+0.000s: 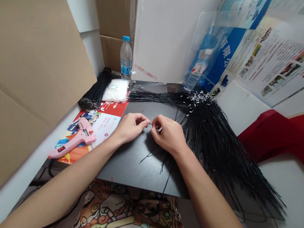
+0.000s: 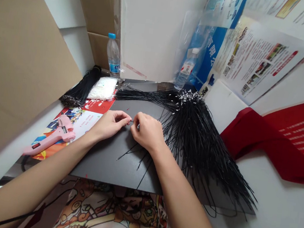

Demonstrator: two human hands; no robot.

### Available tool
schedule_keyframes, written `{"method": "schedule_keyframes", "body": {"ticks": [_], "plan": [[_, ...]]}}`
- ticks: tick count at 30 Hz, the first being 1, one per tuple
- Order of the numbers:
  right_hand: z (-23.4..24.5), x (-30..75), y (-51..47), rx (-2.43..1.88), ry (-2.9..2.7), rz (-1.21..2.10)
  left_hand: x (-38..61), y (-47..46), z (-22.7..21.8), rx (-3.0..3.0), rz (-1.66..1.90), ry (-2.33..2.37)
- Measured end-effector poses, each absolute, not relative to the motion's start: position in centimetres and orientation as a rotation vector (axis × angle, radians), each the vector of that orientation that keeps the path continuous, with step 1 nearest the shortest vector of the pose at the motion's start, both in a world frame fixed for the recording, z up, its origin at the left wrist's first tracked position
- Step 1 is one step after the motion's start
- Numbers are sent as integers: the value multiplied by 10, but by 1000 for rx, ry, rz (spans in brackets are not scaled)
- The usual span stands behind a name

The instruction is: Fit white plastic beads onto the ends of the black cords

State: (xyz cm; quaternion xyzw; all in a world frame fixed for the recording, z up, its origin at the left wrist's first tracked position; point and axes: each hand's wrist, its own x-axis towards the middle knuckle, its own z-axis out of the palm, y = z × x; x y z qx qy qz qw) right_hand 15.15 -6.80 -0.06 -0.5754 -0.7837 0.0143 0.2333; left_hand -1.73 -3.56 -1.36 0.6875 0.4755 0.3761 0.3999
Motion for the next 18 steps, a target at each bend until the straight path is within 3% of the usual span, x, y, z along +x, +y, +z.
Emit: {"method": "schedule_keyframes", "body": {"ticks": [7, 18], "plan": [[-3, 150, -67, -1536, -2063, 196, -17, -37, -10, 1544, 946, 1064], [-1, 157, -67, -1451, -2104, 98, -15, -40, -3, 1485, 923, 1110]]}}
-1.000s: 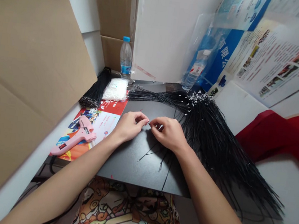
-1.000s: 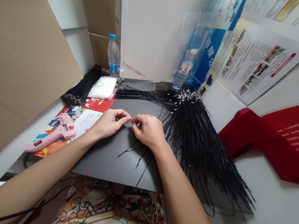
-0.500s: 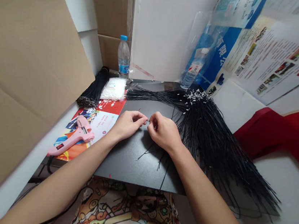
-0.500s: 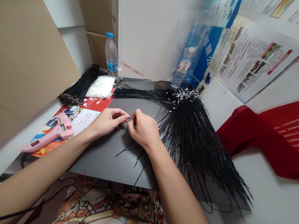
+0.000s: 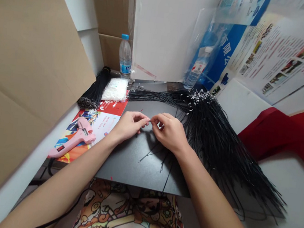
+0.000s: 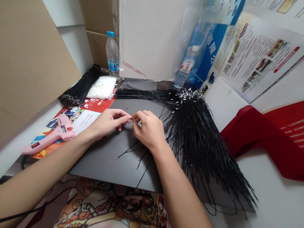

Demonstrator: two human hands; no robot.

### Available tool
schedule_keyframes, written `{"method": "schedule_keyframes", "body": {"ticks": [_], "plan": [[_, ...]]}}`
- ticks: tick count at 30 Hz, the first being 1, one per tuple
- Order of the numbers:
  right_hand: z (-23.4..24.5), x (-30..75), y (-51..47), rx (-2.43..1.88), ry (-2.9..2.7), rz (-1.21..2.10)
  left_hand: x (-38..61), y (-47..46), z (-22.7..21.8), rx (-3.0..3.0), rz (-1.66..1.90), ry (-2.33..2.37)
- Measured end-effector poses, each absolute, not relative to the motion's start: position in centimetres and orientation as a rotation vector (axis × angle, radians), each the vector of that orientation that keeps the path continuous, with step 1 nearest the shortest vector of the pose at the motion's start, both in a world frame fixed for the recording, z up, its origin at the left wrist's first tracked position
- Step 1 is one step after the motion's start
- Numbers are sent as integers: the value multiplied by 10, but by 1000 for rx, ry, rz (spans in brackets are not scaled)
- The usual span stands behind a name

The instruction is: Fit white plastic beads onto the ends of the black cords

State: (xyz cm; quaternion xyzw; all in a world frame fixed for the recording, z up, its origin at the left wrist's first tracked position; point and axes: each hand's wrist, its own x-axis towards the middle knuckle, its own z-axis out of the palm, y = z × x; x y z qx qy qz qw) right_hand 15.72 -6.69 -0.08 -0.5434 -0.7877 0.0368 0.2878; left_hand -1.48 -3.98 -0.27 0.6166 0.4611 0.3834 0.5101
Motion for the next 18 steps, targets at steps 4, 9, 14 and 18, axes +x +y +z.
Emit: {"method": "schedule_keyframes", "body": {"ticks": [4, 9, 14, 18], "plan": [[1, 160, -67, -1440, -2223, 115, -16, -38, -8, 1587, 898, 1139], [2, 163, -65, -1410, -2307, 109, -18, -37, -12, 1684, 852, 1184], [1, 168, -61, -1368, -2350, 156, -18, -36, -12, 1718, 784, 1221], [2, 169, -61, -1356, -2362, 181, -18, -35, -14, 1751, 783, 1209]]}}
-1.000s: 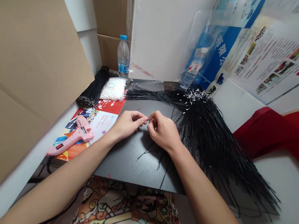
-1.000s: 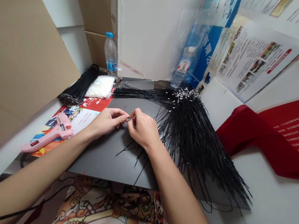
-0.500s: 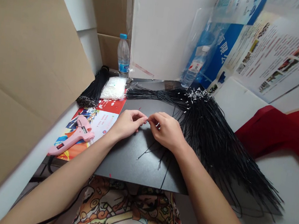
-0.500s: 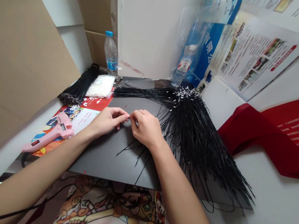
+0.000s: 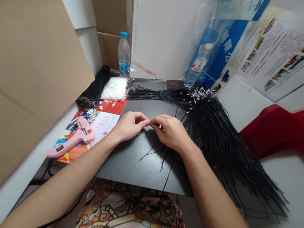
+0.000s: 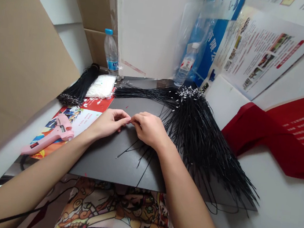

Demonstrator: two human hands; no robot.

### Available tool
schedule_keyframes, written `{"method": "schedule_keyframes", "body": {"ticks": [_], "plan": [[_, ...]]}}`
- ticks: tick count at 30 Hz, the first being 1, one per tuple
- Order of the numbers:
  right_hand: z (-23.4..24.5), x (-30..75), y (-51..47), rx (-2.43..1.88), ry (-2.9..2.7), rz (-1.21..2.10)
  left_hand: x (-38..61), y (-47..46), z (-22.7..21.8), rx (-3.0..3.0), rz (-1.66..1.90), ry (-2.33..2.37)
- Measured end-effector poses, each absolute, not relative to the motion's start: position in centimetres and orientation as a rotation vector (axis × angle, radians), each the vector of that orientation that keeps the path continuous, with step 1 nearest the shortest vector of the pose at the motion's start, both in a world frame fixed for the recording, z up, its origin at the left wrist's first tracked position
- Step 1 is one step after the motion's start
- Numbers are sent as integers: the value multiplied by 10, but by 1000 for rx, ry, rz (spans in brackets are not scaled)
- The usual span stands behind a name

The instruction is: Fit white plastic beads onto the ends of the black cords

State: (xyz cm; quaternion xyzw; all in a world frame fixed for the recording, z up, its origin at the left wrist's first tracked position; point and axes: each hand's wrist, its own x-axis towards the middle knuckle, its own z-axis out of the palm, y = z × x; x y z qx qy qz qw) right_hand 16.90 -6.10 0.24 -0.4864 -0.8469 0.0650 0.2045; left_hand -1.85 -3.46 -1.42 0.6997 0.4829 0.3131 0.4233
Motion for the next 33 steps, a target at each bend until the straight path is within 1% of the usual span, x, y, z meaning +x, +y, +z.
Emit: {"method": "schedule_keyframes", "body": {"ticks": [4, 8, 12, 22, 33], "plan": [[4, 165, -63, -1382, -2346, 113, -18, -35, -12, 1723, 786, 1191], [1, 160, -63, -1425, -2232, 23, -17, -37, -4, 1579, 831, 1122], [-3, 157, -63, -1455, -2167, -1, -18, -38, -1, 1453, 861, 1064], [-2, 154, -66, -1341, -1996, 247, -18, -37, -8, 1028, 909, 882], [-3, 153, -67, -1361, -1948, 306, -16, -38, -7, 1020, 926, 913]]}}
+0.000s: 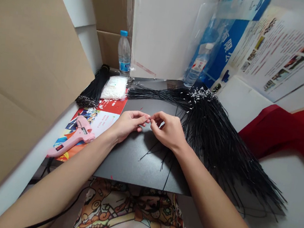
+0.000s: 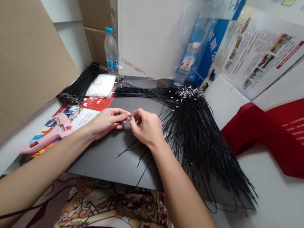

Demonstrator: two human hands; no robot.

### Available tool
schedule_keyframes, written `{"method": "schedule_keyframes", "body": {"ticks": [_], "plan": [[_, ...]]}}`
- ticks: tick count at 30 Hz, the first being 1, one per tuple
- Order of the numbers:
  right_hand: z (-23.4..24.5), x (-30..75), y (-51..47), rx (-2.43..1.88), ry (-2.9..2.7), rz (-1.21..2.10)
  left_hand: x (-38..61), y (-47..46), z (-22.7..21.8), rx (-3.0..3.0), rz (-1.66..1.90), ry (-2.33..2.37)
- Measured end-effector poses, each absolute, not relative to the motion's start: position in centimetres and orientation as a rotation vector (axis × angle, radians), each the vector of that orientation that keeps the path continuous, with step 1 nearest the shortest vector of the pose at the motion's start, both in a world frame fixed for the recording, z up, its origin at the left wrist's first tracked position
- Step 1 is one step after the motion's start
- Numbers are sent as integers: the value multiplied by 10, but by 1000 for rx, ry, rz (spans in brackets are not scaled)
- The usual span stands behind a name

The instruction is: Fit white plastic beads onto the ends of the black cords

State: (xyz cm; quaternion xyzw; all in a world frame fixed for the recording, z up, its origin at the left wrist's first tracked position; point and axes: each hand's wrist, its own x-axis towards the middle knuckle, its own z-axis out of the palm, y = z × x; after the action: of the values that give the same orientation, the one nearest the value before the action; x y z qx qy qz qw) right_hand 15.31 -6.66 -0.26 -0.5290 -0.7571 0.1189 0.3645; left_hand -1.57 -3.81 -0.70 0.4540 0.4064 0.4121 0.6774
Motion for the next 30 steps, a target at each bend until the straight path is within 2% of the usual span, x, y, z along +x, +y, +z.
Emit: {"method": "schedule_keyframes", "body": {"ticks": [6, 16, 30], "plan": [[1, 158, -65, -1350, -2029, 230, -14, -38, -5, 1041, 932, 959], [3, 155, -68, -1577, -2152, 13, -13, -39, -9, 1320, 881, 1012], [-1, 147, -66, -1586, -2118, 114, -13, -42, -6, 1338, 866, 1015]]}}
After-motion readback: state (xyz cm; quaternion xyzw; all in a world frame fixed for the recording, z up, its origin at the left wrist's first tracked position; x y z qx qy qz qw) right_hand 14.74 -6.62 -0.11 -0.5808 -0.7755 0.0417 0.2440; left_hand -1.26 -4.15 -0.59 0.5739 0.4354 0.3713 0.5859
